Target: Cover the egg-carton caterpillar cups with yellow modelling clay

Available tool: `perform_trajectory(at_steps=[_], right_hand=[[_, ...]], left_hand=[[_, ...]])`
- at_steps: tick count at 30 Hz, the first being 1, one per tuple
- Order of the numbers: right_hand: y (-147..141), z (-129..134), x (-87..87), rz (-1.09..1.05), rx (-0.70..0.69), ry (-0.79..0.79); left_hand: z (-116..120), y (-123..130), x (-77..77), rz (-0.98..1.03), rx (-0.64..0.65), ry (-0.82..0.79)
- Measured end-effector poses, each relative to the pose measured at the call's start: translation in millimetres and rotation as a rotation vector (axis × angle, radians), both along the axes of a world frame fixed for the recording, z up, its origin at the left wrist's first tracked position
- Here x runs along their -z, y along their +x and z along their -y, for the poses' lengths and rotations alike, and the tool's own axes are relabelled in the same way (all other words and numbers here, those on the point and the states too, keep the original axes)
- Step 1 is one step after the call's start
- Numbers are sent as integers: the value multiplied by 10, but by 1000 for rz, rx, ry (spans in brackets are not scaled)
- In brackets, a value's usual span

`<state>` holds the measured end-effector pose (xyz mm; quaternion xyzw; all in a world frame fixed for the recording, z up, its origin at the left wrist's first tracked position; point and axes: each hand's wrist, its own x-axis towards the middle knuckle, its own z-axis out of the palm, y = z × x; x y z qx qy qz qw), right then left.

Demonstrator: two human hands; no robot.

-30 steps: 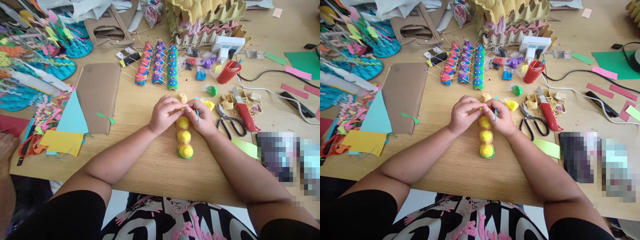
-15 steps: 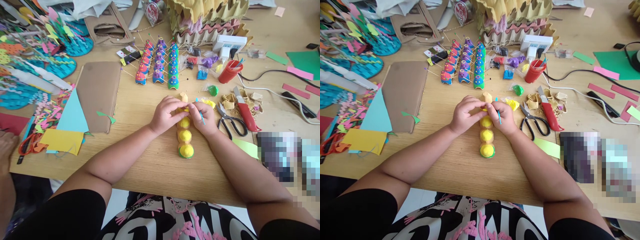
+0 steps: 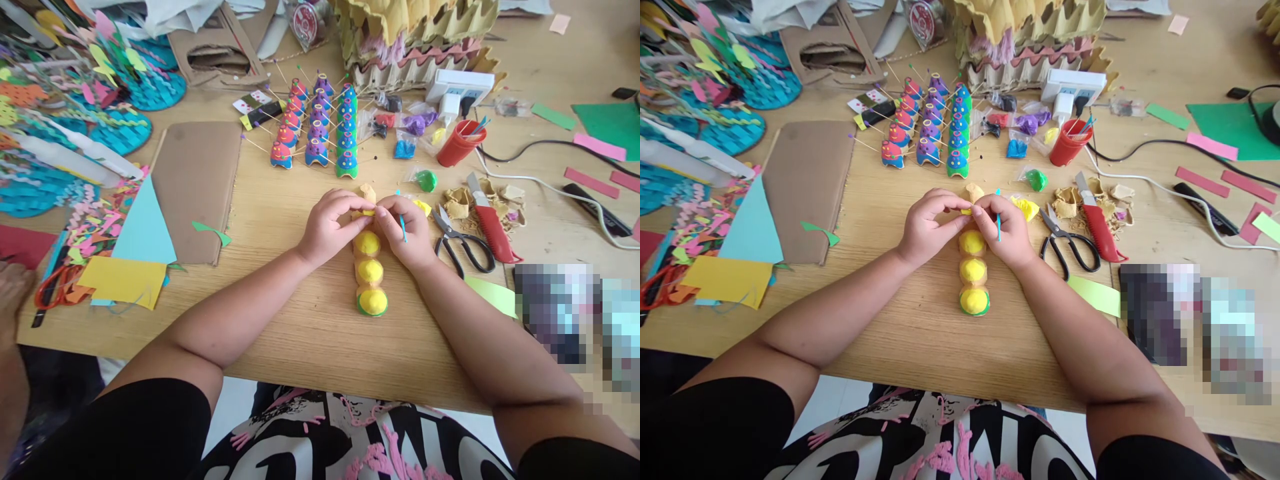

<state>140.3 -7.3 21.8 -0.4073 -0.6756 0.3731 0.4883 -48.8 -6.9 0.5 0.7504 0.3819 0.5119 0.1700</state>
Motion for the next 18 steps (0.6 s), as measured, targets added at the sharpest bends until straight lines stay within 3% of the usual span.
perform_trajectory(at_steps=[5,18], right_hand=[[0,5,1,-7,-17,-7],[-18,20,-23,28,-19,-2]], left_hand=[[2,4,-18,40,58,23],[17,10,-100,55,-55,-42]])
